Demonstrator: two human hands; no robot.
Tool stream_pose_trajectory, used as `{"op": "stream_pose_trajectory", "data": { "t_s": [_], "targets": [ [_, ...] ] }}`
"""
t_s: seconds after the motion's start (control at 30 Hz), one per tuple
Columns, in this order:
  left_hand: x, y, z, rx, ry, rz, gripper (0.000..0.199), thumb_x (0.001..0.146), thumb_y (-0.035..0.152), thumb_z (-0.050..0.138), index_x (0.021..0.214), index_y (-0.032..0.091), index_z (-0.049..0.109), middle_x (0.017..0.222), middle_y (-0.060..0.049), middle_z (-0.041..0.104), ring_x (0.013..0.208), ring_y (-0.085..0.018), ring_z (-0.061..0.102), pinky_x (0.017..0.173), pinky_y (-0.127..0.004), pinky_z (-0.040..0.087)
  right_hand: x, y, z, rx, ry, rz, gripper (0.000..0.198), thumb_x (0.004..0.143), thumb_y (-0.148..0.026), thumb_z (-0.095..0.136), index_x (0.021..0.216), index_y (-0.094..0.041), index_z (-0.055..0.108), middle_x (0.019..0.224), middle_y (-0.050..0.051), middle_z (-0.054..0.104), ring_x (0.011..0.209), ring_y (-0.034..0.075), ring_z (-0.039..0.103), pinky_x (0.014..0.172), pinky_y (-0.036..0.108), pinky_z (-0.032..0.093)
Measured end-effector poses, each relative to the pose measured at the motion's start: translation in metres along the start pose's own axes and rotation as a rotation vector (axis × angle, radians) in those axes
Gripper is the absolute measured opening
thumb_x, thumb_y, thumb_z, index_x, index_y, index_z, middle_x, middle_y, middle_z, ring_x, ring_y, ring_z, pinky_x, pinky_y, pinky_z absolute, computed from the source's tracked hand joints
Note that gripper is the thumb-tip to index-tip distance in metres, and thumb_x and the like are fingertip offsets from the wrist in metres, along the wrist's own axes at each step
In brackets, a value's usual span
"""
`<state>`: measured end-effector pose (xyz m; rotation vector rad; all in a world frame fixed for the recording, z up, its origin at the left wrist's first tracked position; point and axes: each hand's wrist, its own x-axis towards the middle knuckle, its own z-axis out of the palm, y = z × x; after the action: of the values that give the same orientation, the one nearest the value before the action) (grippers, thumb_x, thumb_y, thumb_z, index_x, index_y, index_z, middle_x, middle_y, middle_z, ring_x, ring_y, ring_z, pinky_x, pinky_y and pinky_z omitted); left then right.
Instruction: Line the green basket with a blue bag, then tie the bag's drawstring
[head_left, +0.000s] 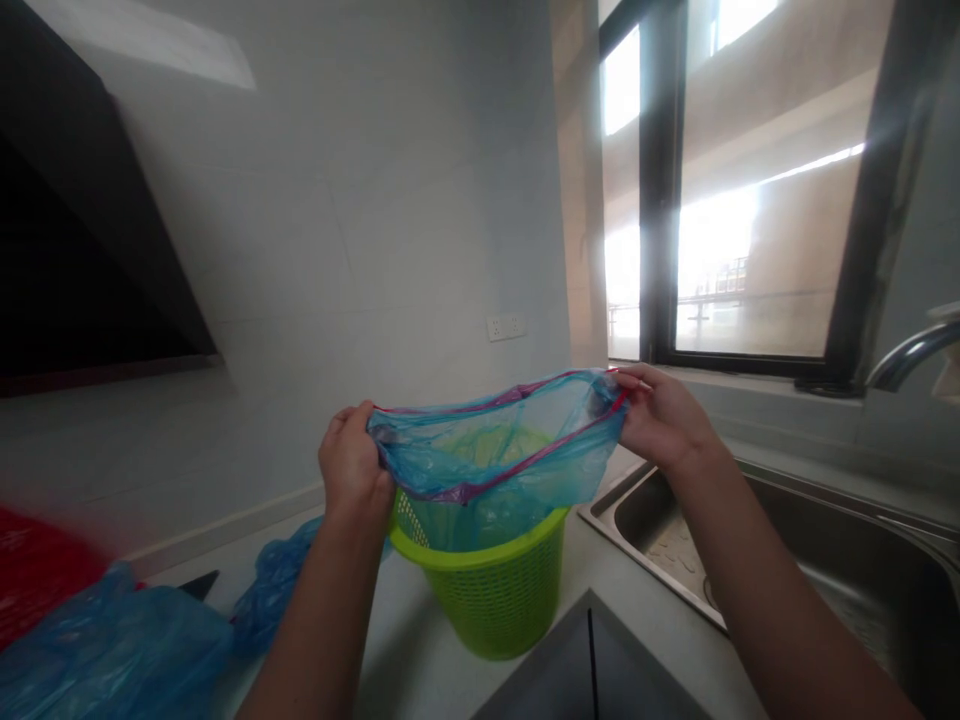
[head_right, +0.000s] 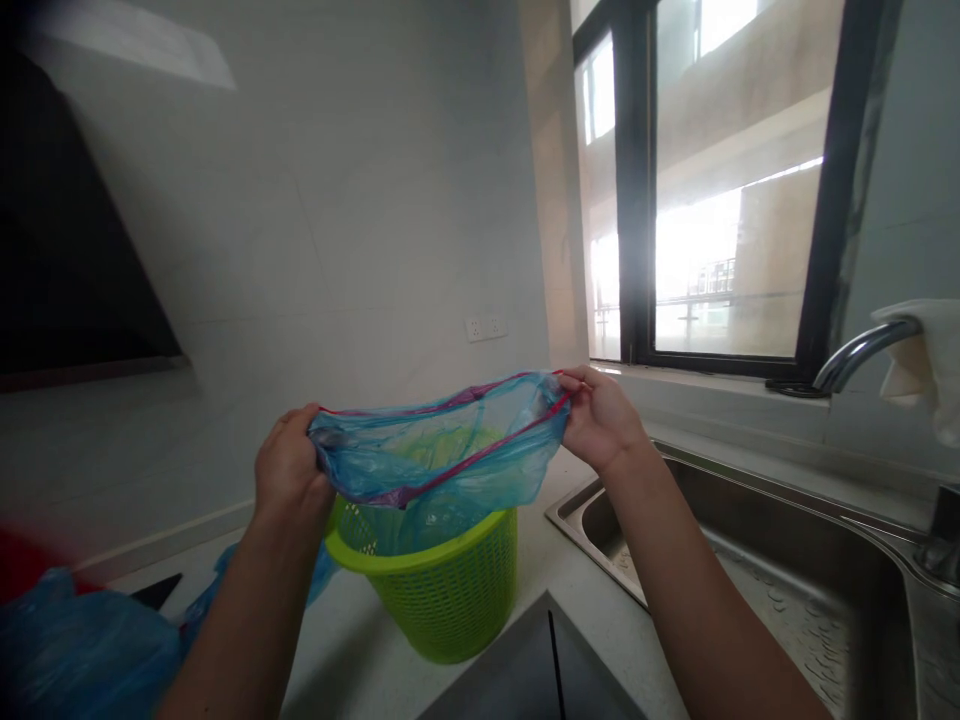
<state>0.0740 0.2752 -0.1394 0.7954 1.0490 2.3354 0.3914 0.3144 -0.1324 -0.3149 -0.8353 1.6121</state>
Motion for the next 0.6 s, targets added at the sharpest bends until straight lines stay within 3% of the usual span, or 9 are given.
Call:
{"op": "stream_pose_trajectory", "data": {
  "t_s": [0.1, 0.2, 0.27, 0.33, 0.47, 0.6],
  "targets": [
    [-0.007, 0.003, 0.007, -0.093, 0.023, -0.022, 0.019, 0.072, 0.009, 0.067, 0.065, 0.018, 0.052, 0.057, 0.006, 0.053, 0.052, -0.007, 0.049, 0.052, -0.018, 0.044, -0.002, -0.002, 0.001, 0.062, 0.03, -0.093, 0.024, 0.071, -0.012, 0.065, 0.06, -0.023, 0.047, 0.053, -0.004, 0.051, 0.054, 0.013, 0.053, 0.066, 0.028, 0.056],
    [-0.007, 0.001, 0.009, -0.068, -0.121, -0.111, 0.012, 0.07, 0.009, 0.069, 0.066, 0.015, 0.059, 0.057, 0.004, 0.056, 0.051, -0.008, 0.049, 0.052, -0.018, 0.044, -0.002, -0.001, 0.002, 0.044, 0.094, -0.181, 0.006, 0.075, -0.017, 0.066, 0.078, -0.021, 0.063, 0.06, -0.002, 0.061, 0.058, 0.014, 0.059, 0.067, 0.029, 0.057],
    [-0.006, -0.001, 0.007, -0.017, -0.217, -0.185, 0.005, 0.07, 0.012, 0.07, 0.072, 0.013, 0.066, 0.06, 0.002, 0.06, 0.053, -0.009, 0.052, 0.053, -0.02, 0.046, -0.003, -0.002, 0.001, 0.017, 0.094, -0.223, 0.018, 0.076, -0.019, 0.065, 0.093, -0.019, 0.069, 0.061, -0.003, 0.062, 0.055, 0.014, 0.059, 0.064, 0.028, 0.057],
    [-0.006, -0.004, 0.005, 0.054, -0.331, -0.244, 0.012, 0.068, 0.015, 0.073, 0.078, 0.01, 0.07, 0.066, -0.002, 0.065, 0.057, -0.011, 0.056, 0.056, -0.022, 0.048, -0.004, -0.002, 0.001, 0.002, 0.095, -0.251, 0.029, 0.075, -0.018, 0.064, 0.103, -0.018, 0.07, 0.06, -0.003, 0.061, 0.053, 0.013, 0.058, 0.06, 0.027, 0.056],
    [-0.011, -0.008, 0.003, 0.2, -0.515, -0.271, 0.026, 0.062, 0.026, 0.081, 0.078, 0.006, 0.074, 0.074, -0.01, 0.07, 0.063, -0.015, 0.061, 0.059, -0.025, 0.05, -0.005, -0.001, 0.002, 0.026, 0.12, -0.297, 0.035, 0.071, -0.013, 0.061, 0.106, -0.017, 0.068, 0.066, -0.002, 0.064, 0.052, 0.012, 0.058, 0.055, 0.026, 0.056],
    [-0.009, -0.016, 0.005, 0.164, -0.476, -0.215, 0.027, 0.06, 0.029, 0.081, 0.075, 0.008, 0.073, 0.067, -0.004, 0.065, 0.057, -0.012, 0.054, 0.05, -0.021, 0.043, -0.003, 0.005, 0.005, 0.051, 0.182, -0.373, 0.05, 0.061, 0.002, 0.056, 0.106, -0.018, 0.064, 0.076, -0.001, 0.067, 0.058, 0.01, 0.061, 0.053, 0.018, 0.054]
  ]
}}
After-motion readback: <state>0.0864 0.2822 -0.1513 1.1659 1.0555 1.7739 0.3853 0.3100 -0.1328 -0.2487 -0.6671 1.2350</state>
